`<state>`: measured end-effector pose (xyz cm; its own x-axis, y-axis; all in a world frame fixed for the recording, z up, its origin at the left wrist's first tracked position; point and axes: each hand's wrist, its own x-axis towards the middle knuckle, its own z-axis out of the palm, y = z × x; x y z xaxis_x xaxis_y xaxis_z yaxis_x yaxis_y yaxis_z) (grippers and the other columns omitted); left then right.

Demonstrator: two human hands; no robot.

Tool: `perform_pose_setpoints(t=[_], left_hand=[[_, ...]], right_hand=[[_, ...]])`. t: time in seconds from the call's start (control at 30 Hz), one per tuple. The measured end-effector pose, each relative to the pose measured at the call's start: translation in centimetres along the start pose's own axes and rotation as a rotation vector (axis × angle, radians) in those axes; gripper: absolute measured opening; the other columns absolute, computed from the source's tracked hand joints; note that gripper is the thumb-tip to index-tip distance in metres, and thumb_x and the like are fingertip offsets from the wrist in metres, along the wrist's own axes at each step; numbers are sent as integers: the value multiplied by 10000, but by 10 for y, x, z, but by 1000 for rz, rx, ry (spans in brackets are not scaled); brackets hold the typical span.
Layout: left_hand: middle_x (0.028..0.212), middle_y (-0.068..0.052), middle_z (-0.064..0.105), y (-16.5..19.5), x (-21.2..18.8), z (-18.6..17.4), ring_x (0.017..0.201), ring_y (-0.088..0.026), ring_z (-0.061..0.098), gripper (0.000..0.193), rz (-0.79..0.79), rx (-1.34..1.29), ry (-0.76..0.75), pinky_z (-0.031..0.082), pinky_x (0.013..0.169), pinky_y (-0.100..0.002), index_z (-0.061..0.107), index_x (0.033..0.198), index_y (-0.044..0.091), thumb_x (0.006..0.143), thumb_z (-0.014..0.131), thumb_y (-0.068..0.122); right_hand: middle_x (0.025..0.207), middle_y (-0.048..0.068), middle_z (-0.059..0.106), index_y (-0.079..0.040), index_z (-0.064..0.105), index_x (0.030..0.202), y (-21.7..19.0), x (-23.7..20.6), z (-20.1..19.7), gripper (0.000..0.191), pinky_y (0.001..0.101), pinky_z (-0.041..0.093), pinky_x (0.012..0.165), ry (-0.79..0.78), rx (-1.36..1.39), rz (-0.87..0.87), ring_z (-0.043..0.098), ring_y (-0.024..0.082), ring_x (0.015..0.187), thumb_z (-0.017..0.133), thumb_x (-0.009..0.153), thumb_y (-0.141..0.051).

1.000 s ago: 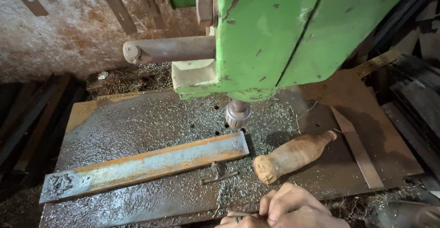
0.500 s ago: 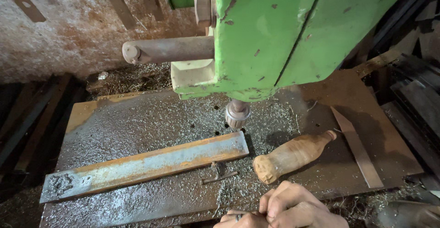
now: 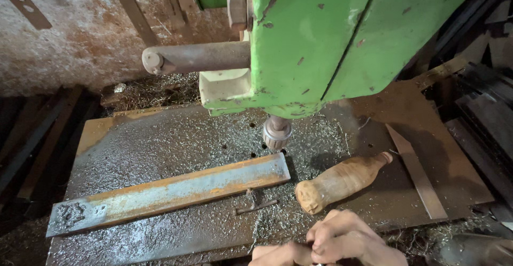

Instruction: The person works at a green drill press, inserting a drill bit into the chuck and tightening it by hand, then picks up a small metal piece and works on it with a small hand tool near the machine table. A metal bar and a plastic bottle sit on the worktable throughout.

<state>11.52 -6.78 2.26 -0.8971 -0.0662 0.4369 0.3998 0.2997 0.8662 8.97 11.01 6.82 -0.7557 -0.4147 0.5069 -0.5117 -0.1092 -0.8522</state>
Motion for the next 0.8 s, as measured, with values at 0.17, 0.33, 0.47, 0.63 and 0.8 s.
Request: perform_pose_setpoints(t=[0.17, 0.33, 0.47, 0.63, 0.8], left_hand=[[801, -48, 833, 2, 8, -2, 707, -82, 821, 239, -35, -102, -48, 621, 679, -202, 748, 673, 77, 756, 914, 227], [632, -19, 808, 5, 4, 1, 517, -74, 750, 299, -127, -34, 3, 566, 561, -204, 724, 579, 107, 716, 936, 267], [709, -47, 782, -26, 2, -14, 607, -91, 728, 218, -48, -437, -357, 560, 618, -224, 722, 738, 57, 857, 798, 223], [706, -76, 741, -59, -15, 7, 602, -85, 638, 198, -296, -844, -330, 493, 594, -247, 697, 838, -20, 900, 682, 168], [702, -105, 699, -57, -25, 18, 597, -79, 548, 235, -429, -1012, -188, 427, 570, -271, 671, 937, -97, 942, 567, 114]], right_hand=[[1075, 115, 671, -31, 688, 1136, -1, 4, -5, 204, 444, 574, 986, -29, -55, 7, 684, 273, 1057, 754, 953, -94], [1070, 146, 689, -11, 742, 1129, -5, 2, 8, 213, 419, 607, 937, 120, 5, 52, 698, 271, 1014, 757, 917, -31], [1058, 156, 687, 10, 745, 1097, -5, 3, 12, 172, 391, 609, 889, 165, 27, 46, 723, 246, 976, 763, 933, -35], [997, 154, 702, 15, 757, 994, -4, 5, 17, 119, 344, 581, 832, 274, -89, 87, 698, 216, 907, 763, 877, -12], [921, 148, 697, 15, 749, 929, -3, 8, 25, 161, 316, 578, 809, 369, -183, 80, 706, 204, 878, 786, 773, 15]])
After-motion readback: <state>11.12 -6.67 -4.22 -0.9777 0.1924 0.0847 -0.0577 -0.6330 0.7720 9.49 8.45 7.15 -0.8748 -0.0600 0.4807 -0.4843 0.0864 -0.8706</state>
